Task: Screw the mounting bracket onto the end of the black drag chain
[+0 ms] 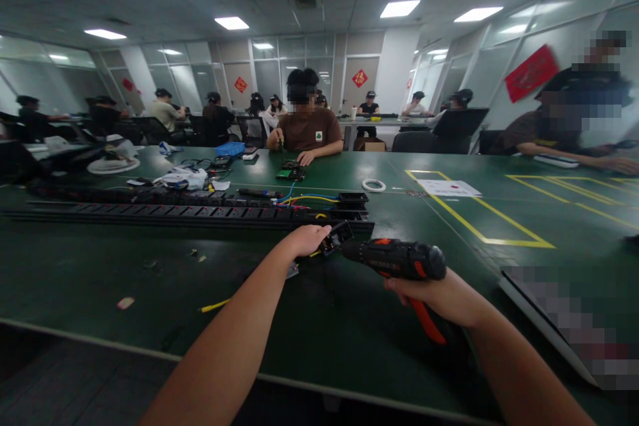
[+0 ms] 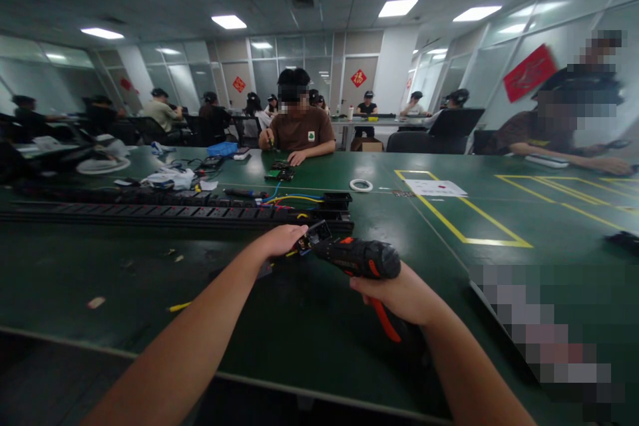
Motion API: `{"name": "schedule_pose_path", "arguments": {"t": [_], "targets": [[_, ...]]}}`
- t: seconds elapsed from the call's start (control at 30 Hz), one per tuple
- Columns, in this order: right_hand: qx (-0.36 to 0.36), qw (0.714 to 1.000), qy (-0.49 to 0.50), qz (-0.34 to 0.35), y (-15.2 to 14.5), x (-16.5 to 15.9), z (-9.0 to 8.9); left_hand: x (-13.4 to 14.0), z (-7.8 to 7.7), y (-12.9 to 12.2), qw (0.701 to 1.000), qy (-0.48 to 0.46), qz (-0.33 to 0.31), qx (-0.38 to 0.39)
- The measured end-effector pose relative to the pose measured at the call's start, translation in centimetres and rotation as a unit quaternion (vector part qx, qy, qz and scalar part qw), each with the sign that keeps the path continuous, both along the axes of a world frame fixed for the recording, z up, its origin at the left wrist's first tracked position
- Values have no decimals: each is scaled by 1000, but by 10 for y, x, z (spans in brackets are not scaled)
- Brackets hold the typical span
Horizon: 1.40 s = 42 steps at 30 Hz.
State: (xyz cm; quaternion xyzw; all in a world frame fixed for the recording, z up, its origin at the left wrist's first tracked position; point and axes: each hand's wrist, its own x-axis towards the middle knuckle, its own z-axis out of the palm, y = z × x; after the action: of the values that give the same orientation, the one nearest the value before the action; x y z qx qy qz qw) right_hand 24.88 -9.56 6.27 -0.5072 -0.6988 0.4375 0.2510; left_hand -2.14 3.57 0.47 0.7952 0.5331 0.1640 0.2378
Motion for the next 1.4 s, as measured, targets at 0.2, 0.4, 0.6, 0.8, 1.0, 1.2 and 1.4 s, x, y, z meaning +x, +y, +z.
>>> {"name": "schedule_pose_path", "arguments": {"t": [0.2, 0.4, 0.6, 0.8, 1.0, 1.2, 1.4], "targets": [[5, 1000, -6, 3, -1, 0, 2, 0, 0, -1, 1000, -3, 5, -5], [12, 1000, -8, 5, -2, -1, 3, 0, 2, -1, 1000, 7, 1, 5], [12, 1000, -7, -5, -2, -1, 2, 1, -1, 2, 1000, 18, 2, 7], [2, 999, 38, 23, 1, 2, -3, 1, -2, 2, 1000, 21, 7, 10], [-28, 995, 75, 54, 1, 2, -2, 2, 2, 1, 999, 33, 8, 3], [-62, 993, 78, 67, 0, 1, 2, 3, 2, 0, 1000, 13, 5, -2], [-54, 995, 61, 53, 2, 3, -1, 2, 3, -1, 1000, 7, 1, 2]]}}
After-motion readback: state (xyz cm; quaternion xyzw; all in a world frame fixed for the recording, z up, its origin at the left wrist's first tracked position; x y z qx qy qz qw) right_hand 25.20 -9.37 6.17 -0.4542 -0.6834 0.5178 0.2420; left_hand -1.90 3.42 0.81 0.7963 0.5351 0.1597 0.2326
